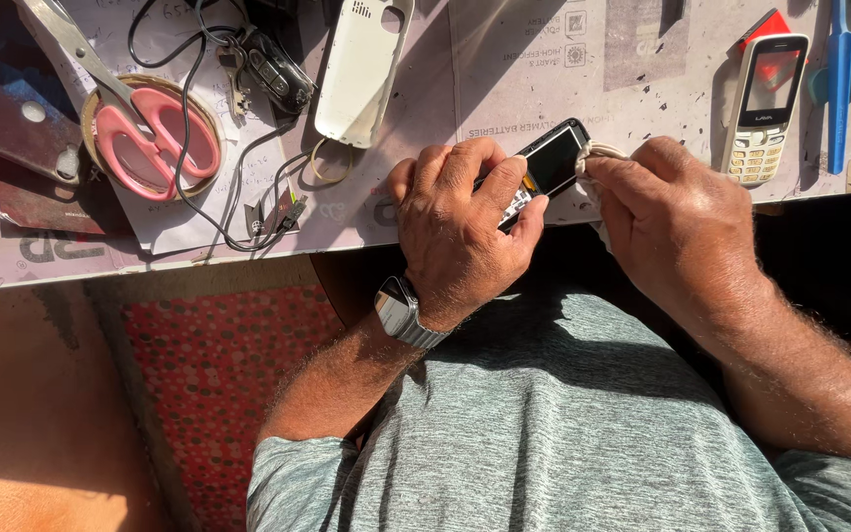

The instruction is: The person wipes a disassembled feature phone with a cloth, cleaning the housing, keypad and screen area, then reassembles the front cover onto the phone body and presses the parts together.

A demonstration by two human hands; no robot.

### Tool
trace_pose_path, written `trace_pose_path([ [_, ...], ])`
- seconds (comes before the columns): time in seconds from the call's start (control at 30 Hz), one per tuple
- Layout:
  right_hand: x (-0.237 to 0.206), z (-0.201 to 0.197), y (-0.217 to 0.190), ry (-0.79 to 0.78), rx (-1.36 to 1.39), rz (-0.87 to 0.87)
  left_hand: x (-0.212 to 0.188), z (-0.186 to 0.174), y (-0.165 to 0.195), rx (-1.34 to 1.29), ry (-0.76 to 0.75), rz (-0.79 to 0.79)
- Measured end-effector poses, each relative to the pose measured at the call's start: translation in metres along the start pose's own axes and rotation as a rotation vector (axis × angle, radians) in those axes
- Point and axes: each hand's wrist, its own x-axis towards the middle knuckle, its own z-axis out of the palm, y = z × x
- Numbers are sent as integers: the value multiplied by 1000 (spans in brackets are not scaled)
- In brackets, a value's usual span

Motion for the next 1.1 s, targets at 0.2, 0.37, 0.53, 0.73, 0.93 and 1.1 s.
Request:
trace_pose_path([
  [0.2, -2, -2, -11, 26, 75, -67, 0, -4, -1, -11, 7, 8],
  [0.37, 9, 14, -9, 17, 67, -45, 2, -5, 0, -15, -8, -4],
  [0.53, 14, 0, 6, 64, 30, -4, 3, -6, 1, 9, -34, -15],
  [0.73, 14, 18, -16, 25, 112, -52, 1, -7, -2, -25, -31, 6],
  [0.93, 28, 4, 1, 83, 19, 22, 1, -6, 0, -24, -23, -10],
  [1.1, 11, 5, -18, 88, 111, -47, 3, -8, -1, -30, -12, 7],
])
